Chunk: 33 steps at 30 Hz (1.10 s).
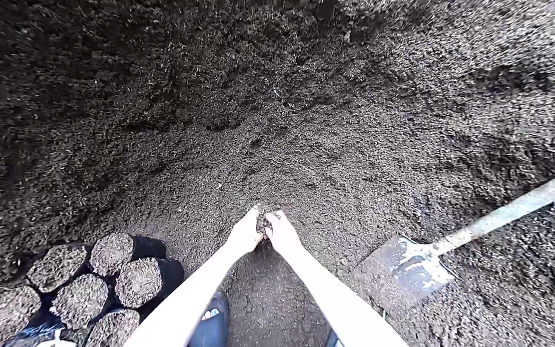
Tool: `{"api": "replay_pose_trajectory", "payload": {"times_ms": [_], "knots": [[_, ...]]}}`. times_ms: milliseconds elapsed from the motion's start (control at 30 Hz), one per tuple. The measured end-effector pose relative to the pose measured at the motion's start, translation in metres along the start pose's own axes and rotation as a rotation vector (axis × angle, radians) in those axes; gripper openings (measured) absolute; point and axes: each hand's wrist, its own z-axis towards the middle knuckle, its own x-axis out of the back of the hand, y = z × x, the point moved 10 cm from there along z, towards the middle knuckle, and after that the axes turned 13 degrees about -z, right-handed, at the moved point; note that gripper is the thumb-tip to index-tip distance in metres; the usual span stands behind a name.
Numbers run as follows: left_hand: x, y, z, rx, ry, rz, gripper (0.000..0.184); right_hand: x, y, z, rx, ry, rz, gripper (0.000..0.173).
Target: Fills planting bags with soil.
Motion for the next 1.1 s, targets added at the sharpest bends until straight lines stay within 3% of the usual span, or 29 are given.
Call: {"api": "replay_pose_trajectory", "payload": {"times_ms": [67,167,233,333,400,467,533,633,733,800,867,967,1100], "knots": [[0.003,0.011,-0.006,-0.041,-0.018,0.129,0.067,0.019,0.01,0.001,0.001,0.036,0.091,0.037],[0.015,0.038,-0.02,-0.093,-0.037,0.227,0.051,0.049,0.061,-0.006,-0.103,0.247,0.193,0.033],[0.031,0.042,-0.021,-0.055,0.038,0.226,0.044,0.035,0.087,-0.004,-0.2,0.143,0.2,0.044],[0.047,-0.003,-0.014,0.233,0.131,0.31,0.068,-0.013,0.085,0.003,-0.169,-0.073,0.24,0.067],[0.039,-0.041,-0.016,0.41,0.039,0.284,0.083,-0.035,0.068,0.004,-0.143,-0.166,0.215,0.07],[0.023,-0.063,-0.015,0.362,-0.062,0.082,0.081,-0.042,0.051,0.006,-0.125,-0.208,0.107,0.061],[0.012,-0.062,-0.013,0.229,-0.083,-0.032,0.06,-0.034,0.037,0.005,-0.111,-0.197,-0.06,0.05],[0.013,-0.03,-0.021,0.141,-0.009,0.079,0.044,-0.004,0.03,-0.004,-0.091,-0.154,-0.203,0.046],[0.035,0.027,-0.047,0.084,0.121,0.095,0.04,0.053,0.029,-0.028,-0.09,-0.029,-0.183,0.044],[0.041,0.043,-0.061,0.062,0.158,0.106,0.039,0.066,0.033,-0.04,-0.087,0.068,-0.156,0.043],[0.036,0.029,-0.053,0.074,0.182,0.099,0.038,0.047,0.04,-0.032,-0.123,0.122,-0.152,0.044],[0.006,-0.024,-0.027,0.24,0.103,0.215,0.042,-0.018,0.061,-0.006,-0.17,-0.057,-0.2,0.048],[0.025,-0.011,-0.037,0.243,0.134,0.205,0.043,-0.002,0.044,-0.012,-0.147,-0.004,-0.161,0.045]]}}
